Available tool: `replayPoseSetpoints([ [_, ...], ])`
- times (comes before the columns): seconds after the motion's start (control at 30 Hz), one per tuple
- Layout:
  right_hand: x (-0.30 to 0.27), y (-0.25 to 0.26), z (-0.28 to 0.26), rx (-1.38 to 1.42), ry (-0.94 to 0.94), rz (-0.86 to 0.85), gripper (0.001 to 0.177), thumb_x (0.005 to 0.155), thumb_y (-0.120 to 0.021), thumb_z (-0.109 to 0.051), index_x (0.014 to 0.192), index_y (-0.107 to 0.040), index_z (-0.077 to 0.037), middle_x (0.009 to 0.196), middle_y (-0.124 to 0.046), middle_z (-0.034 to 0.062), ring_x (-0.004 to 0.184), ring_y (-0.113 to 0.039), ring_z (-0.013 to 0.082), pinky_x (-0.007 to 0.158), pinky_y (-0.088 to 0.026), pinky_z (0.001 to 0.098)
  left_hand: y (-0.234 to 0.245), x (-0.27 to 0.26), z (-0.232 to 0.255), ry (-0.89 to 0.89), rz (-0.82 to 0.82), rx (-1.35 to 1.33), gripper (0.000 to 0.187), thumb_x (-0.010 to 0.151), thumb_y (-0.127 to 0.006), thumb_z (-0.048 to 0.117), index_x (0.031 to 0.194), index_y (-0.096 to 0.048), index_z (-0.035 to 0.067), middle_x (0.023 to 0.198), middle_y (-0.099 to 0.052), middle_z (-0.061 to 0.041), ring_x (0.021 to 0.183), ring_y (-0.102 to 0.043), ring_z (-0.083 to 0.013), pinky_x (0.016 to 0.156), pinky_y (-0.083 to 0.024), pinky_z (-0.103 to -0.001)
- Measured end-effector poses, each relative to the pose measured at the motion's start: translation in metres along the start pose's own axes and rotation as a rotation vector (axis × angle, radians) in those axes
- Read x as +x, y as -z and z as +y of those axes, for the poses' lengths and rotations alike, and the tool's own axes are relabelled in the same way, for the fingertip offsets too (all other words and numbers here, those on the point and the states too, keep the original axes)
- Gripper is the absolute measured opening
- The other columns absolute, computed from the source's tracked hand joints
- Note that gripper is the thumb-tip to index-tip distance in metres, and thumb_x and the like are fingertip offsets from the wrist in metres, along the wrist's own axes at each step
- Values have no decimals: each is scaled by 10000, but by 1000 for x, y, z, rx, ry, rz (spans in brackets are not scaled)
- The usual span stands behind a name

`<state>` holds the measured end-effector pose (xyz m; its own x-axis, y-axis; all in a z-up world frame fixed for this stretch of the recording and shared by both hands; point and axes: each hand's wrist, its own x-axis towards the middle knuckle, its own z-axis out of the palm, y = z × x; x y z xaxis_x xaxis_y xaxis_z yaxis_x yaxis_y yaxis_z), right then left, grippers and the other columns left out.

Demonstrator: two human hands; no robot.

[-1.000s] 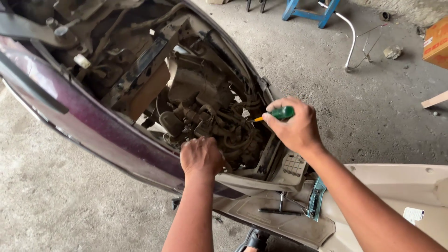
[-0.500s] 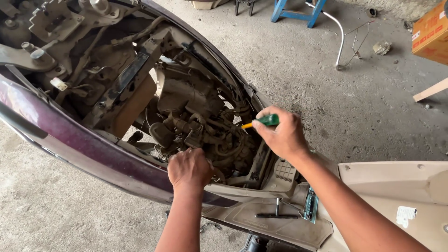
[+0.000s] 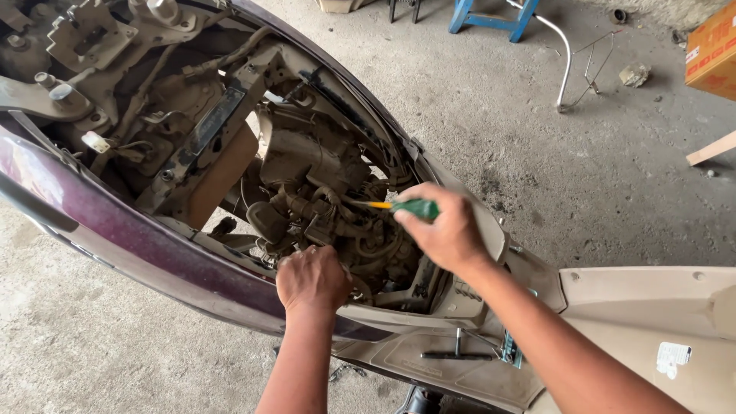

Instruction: The recorder is repairing the internal components of a scooter, including disconnecting wires and using tools to adjust the engine assembly.

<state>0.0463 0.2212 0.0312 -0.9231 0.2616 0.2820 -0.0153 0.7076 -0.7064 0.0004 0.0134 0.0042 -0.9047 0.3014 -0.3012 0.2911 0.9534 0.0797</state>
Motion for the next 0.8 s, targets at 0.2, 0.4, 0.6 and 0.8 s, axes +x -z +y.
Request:
replayPoseSetpoints([
  [0.2, -5, -31, -9, 156, 125, -54, 189, 852, -789, -67, 1034, -751, -99, 1057, -798, 66, 927, -779, 171, 829, -635, 307, 0, -1, 0, 5, -6, 1, 236, 928, -564, 249, 815, -755, 169, 877, -758, -69, 868, -744, -224, 771, -557, -366],
  [0.4, -9, -36, -13, 142, -60, -140, 221, 812, -761, 14, 1026, -733, -31, 1027, -803, 97, 990, -781, 218, 881, -602, 328, -2, 1, -2, -6, 41, -21, 211, 897, -591, 252, 816, -763, 159, 881, -759, -79, 880, -745, -249, 785, -560, -381],
  [0.6, -16, -40, 5, 203, 86, -61, 159, 860, -722, 42, 992, -729, -47, 1170, -765, 119, 1055, -764, 250, 909, -639, 323, -3, 0, -2, -13, 61, -28, 192, 874, -599, 239, 814, -762, 158, 879, -759, -79, 882, -743, -260, 784, -562, -397],
  [0.8, -6, 3, -6, 48, -141, -153, 169, 846, -741, -26, 992, -726, -109, 999, -791, 66, 890, -779, 200, 755, -667, 339, -4, 1, -1, -12, 12, -16, 215, 895, -571, 224, 820, -761, 156, 899, -758, -87, 884, -746, -256, 777, -565, -389],
])
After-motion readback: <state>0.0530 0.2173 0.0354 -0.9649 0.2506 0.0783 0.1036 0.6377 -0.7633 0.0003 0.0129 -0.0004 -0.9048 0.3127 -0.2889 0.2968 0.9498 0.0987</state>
